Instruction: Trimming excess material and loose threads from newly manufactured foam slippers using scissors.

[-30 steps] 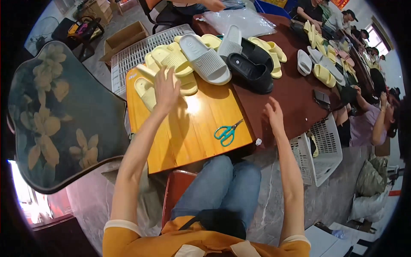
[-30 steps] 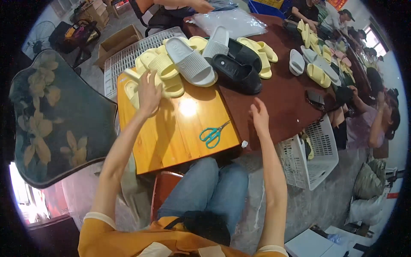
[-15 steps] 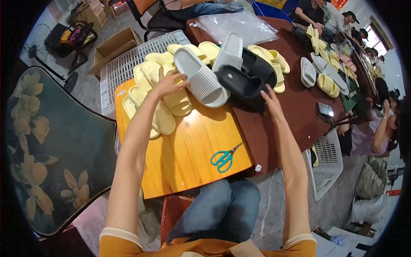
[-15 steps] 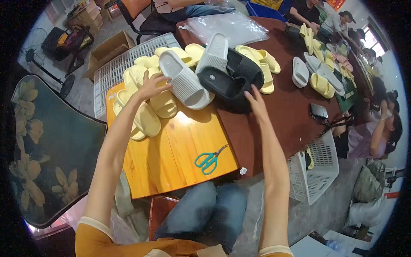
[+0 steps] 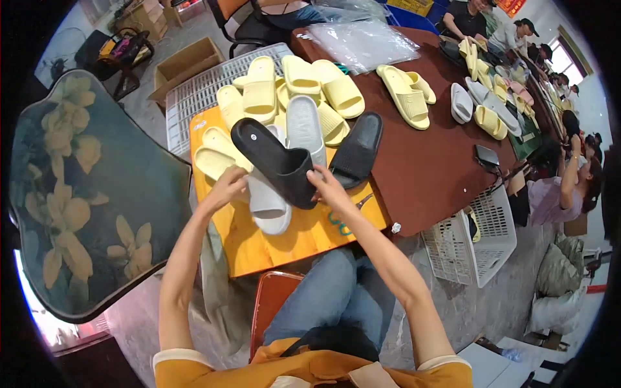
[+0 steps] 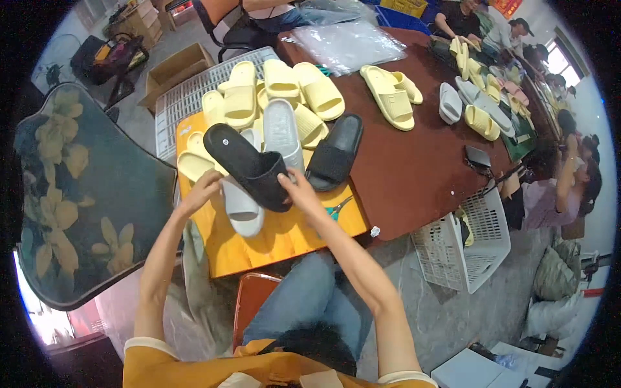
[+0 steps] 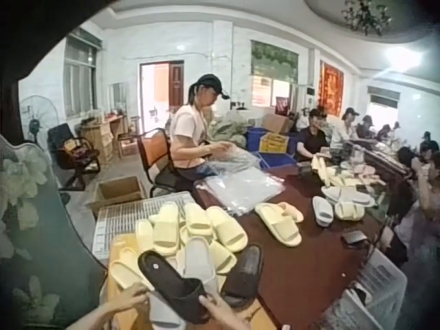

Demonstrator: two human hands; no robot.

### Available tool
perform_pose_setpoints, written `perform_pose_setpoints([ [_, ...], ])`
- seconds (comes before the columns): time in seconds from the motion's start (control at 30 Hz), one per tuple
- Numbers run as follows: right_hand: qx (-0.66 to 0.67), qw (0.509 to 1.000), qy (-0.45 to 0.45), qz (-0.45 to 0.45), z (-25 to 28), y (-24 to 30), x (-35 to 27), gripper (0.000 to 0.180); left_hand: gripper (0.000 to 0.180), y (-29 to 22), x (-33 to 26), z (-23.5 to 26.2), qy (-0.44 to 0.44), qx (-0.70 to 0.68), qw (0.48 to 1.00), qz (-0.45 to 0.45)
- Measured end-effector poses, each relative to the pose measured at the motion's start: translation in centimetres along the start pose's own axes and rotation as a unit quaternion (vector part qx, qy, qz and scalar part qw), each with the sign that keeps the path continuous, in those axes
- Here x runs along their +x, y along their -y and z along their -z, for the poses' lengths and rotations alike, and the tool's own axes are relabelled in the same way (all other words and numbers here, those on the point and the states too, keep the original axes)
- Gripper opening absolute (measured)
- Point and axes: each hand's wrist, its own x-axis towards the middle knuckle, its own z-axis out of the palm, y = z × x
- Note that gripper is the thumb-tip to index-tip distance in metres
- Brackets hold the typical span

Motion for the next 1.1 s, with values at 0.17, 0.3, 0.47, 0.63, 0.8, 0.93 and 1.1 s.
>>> perform_pose_setpoints([
  [0.17,0.017,0.993,0.115,0.014,-4.7,-4.1,-4.9,0.070,0.031,3.2,-8.0,0.4,-0.048,-0.044,0.997,0.030],
  [0.3,-0.096,0.986,0.118,0.072,-1.2,-4.7,-6.4,0.050,0.045,0.0,-9.6,-0.1,-0.165,-0.115,0.974,0.104],
  [0.47,-0.201,0.943,-0.179,0.194,5.2,-3.9,-3.0,0.029,0.058,7.3,-10.2,-4.5,-0.225,-0.043,0.966,0.119],
  [0.63,-0.437,0.839,-0.126,0.298,4.8,-7.9,-4.4,0.059,0.051,3.0,-9.1,-6.6,-0.227,0.023,0.969,0.092],
  [0.8,-0.412,0.856,-0.090,0.298,3.4,-8.0,-6.1,0.065,0.054,2.6,-11.2,-5.9,-0.149,0.034,0.982,0.111],
  [0.93,-0.295,0.907,-0.106,0.282,2.7,-7.8,-8.5,0.056,0.053,1.0,-14.3,-6.7,-0.179,0.068,0.973,0.127],
  [1.1,-0.431,0.830,-0.279,0.218,4.6,-13.3,-7.8,0.040,0.052,-7.4,-15.6,-9.2,-0.274,0.226,0.934,-0.035],
])
